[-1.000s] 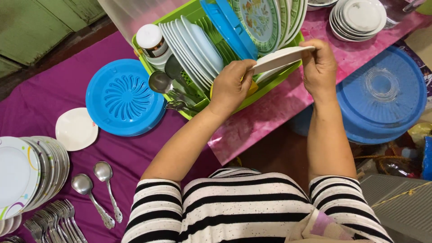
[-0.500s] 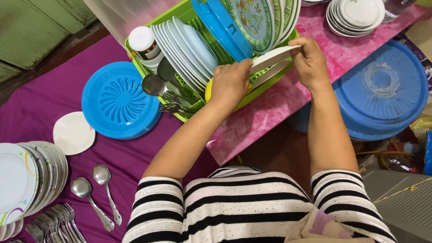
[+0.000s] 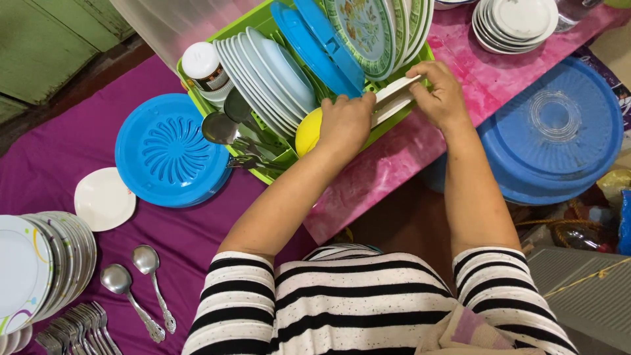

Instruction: Organizing and stacking clean plates, bowls, and silverware on a table.

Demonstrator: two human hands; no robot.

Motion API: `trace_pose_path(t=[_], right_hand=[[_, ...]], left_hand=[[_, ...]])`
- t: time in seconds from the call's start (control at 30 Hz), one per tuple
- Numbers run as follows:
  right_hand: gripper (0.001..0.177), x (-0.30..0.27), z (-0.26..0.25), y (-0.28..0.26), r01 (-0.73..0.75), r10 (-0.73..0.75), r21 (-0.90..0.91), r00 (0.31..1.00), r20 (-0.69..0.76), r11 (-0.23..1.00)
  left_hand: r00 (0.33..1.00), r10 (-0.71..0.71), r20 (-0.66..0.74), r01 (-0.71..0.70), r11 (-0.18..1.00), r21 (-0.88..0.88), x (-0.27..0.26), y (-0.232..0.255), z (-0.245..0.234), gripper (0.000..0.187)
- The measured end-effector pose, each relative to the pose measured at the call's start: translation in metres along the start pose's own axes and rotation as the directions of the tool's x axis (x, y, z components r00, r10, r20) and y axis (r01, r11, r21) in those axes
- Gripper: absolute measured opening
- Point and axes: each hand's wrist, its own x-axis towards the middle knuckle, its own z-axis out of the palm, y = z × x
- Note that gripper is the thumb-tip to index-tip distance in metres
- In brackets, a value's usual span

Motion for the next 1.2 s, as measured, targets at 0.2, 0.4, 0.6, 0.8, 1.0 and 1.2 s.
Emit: trace_pose_path(t=[0.2, 0.4, 0.6, 0.8, 1.0, 1.2], right_hand=[[0.015, 0.008, 0.011, 0.003, 0.114, -0.097, -0.109, 0.984, 0.150, 0.987], [0.017, -0.002, 0.017, -0.005, 0.042, -0.018, -0.199, 0.992, 0.124, 0.979], [0.019, 0.000, 0.024, 0.012, 0.105, -0.096, -0.155, 0.993, 0.065, 0.982], [0.020, -0.011, 0.026, 0.026, 0.090, -0.099, -0.152, 0.994, -0.056, 0.984], [0.028, -0.017, 0.039, 0.038, 0.134, -0.157, -0.236, 0.984, -0.083, 0.962], [0.043, -0.022, 0.038, 0.031, 0.107, -0.120, -0.228, 0.992, -0.044, 0.968]], left_hand=[[0.990, 0.045, 0.134, -0.052, 0.997, 0.049, 0.010, 0.011, 0.002, 0.014], [0.993, 0.100, -0.065, -0.104, 0.992, -0.076, 0.003, 0.008, 0.005, 0.021], [0.975, 0.096, -0.198, -0.111, 0.992, -0.067, -0.007, 0.010, -0.006, 0.016], [0.899, 0.117, -0.423, -0.152, 0.987, -0.050, -0.023, 0.009, -0.018, 0.010], [0.784, 0.183, -0.594, -0.266, 0.962, -0.055, -0.050, 0.000, -0.024, 0.013], [0.713, 0.147, -0.686, -0.351, 0.921, -0.168, -0.108, -0.026, -0.031, 0.013]])
